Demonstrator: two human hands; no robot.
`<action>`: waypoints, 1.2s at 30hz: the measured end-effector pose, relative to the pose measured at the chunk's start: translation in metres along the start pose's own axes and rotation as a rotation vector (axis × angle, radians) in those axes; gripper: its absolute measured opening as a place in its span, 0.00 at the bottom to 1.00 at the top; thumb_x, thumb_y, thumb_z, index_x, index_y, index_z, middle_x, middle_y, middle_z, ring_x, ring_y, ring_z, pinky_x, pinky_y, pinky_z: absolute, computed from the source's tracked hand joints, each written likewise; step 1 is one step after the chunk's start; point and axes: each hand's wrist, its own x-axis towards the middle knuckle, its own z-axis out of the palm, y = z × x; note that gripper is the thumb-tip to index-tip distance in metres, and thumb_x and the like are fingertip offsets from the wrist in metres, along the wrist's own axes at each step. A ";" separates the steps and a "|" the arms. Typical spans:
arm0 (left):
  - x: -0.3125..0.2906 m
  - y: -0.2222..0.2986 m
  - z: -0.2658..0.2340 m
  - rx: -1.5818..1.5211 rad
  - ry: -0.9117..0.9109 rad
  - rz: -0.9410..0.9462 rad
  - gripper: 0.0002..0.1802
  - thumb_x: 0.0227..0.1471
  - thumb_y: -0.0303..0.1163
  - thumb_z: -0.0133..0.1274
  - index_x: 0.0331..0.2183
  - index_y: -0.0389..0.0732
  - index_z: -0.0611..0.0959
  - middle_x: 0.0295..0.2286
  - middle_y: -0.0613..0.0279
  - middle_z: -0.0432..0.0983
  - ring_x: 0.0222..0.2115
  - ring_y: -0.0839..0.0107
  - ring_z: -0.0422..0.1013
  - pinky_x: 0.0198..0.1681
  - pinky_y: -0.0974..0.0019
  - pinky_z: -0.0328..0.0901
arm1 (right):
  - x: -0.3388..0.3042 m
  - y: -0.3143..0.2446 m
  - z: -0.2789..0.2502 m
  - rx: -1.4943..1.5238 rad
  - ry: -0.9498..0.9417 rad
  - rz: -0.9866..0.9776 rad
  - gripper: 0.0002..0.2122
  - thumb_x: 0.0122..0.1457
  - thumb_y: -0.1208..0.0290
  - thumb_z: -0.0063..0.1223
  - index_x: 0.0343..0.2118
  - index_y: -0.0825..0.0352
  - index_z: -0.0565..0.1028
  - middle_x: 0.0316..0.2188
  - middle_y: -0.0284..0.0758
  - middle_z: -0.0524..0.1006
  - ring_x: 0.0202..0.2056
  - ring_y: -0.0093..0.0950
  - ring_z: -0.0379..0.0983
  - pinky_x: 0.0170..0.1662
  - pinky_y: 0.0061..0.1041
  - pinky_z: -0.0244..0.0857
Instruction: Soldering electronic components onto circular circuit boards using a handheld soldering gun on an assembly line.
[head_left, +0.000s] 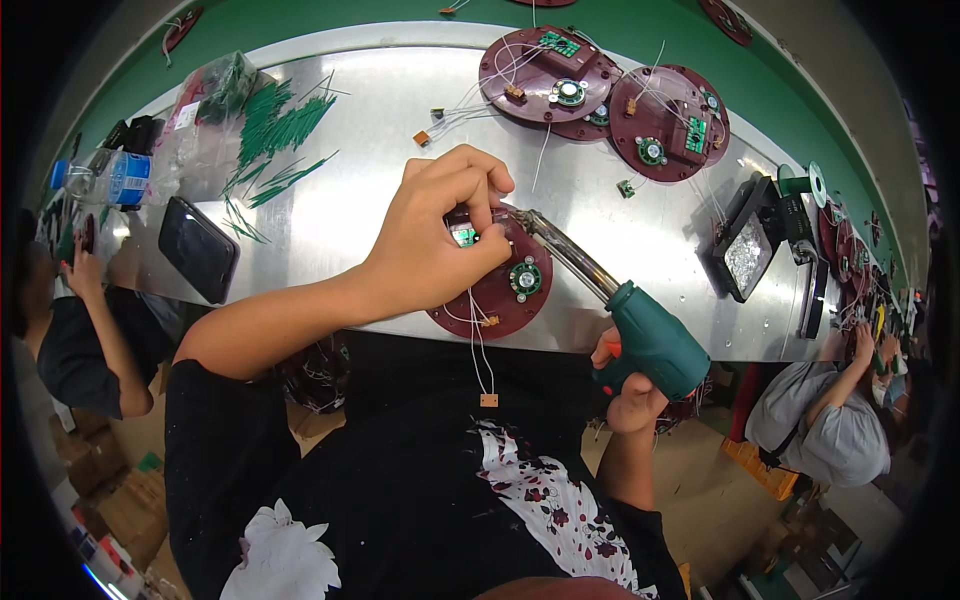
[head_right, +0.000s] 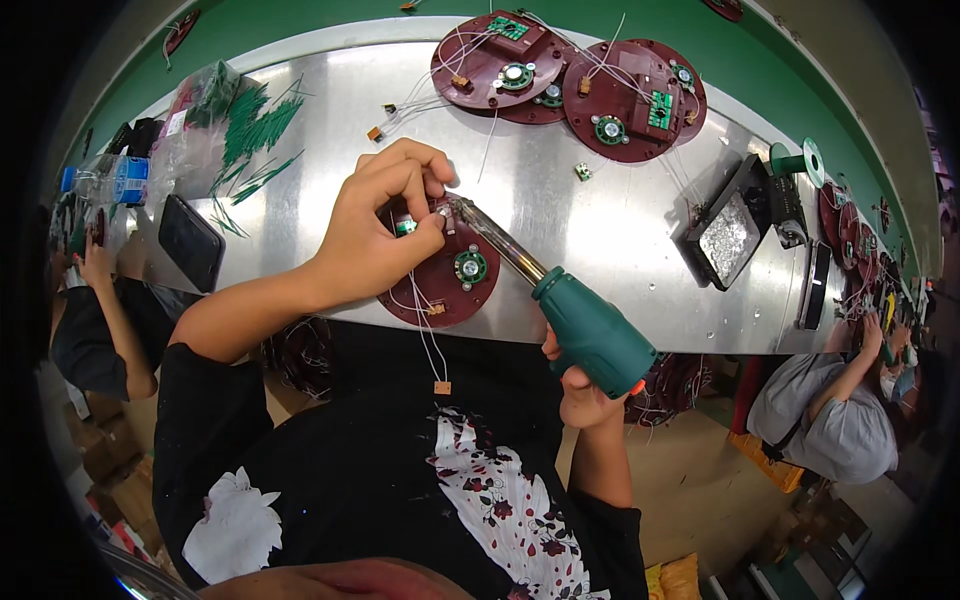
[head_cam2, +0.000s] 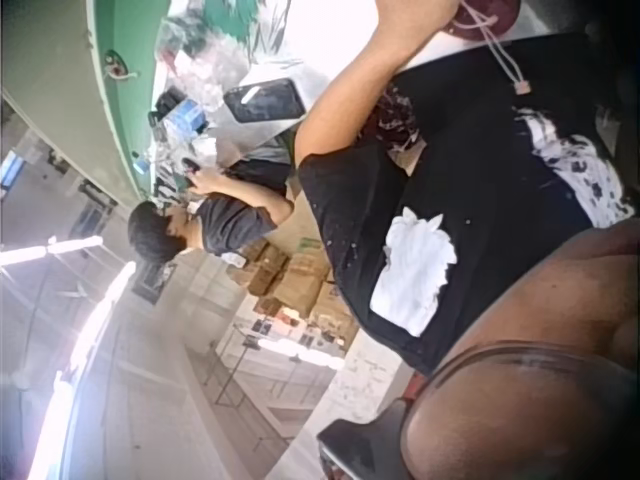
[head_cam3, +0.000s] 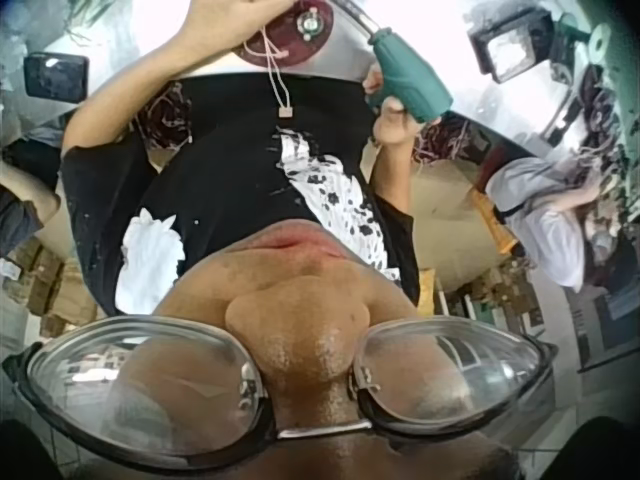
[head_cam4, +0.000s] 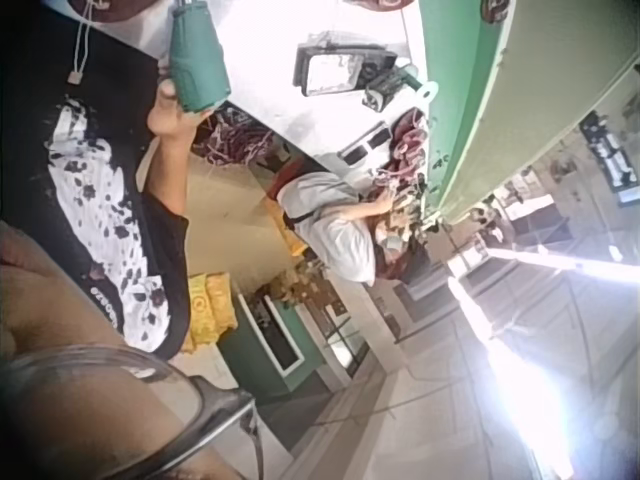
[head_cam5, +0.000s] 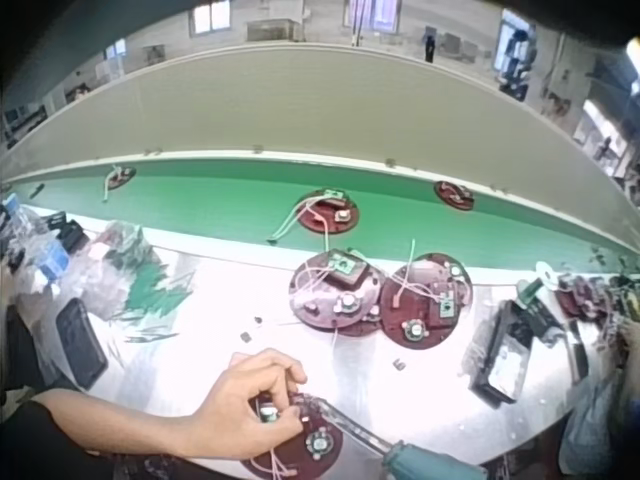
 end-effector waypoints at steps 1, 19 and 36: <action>0.000 0.000 0.000 0.010 -0.015 -0.004 0.11 0.43 0.20 0.60 0.23 0.40 0.72 0.43 0.59 0.76 0.41 0.72 0.71 0.54 0.67 0.59 | 0.001 0.001 0.000 0.000 0.000 0.002 0.40 0.63 0.31 0.49 0.50 0.75 0.75 0.34 0.38 0.78 0.29 0.27 0.74 0.30 0.25 0.68; 0.001 0.002 0.000 0.069 -0.007 -0.004 0.11 0.42 0.23 0.60 0.22 0.41 0.72 0.41 0.61 0.78 0.40 0.71 0.73 0.55 0.65 0.55 | 0.003 0.009 -0.009 -0.079 -0.098 -0.123 0.36 0.65 0.36 0.50 0.50 0.75 0.75 0.33 0.39 0.77 0.27 0.26 0.73 0.30 0.24 0.65; 0.007 0.000 -0.006 -0.023 -0.076 -0.103 0.13 0.42 0.27 0.63 0.20 0.41 0.73 0.42 0.62 0.78 0.40 0.65 0.72 0.54 0.61 0.57 | 0.001 0.008 0.001 0.046 0.084 -0.055 0.43 0.62 0.30 0.49 0.55 0.76 0.71 0.40 0.41 0.78 0.26 0.26 0.72 0.28 0.25 0.65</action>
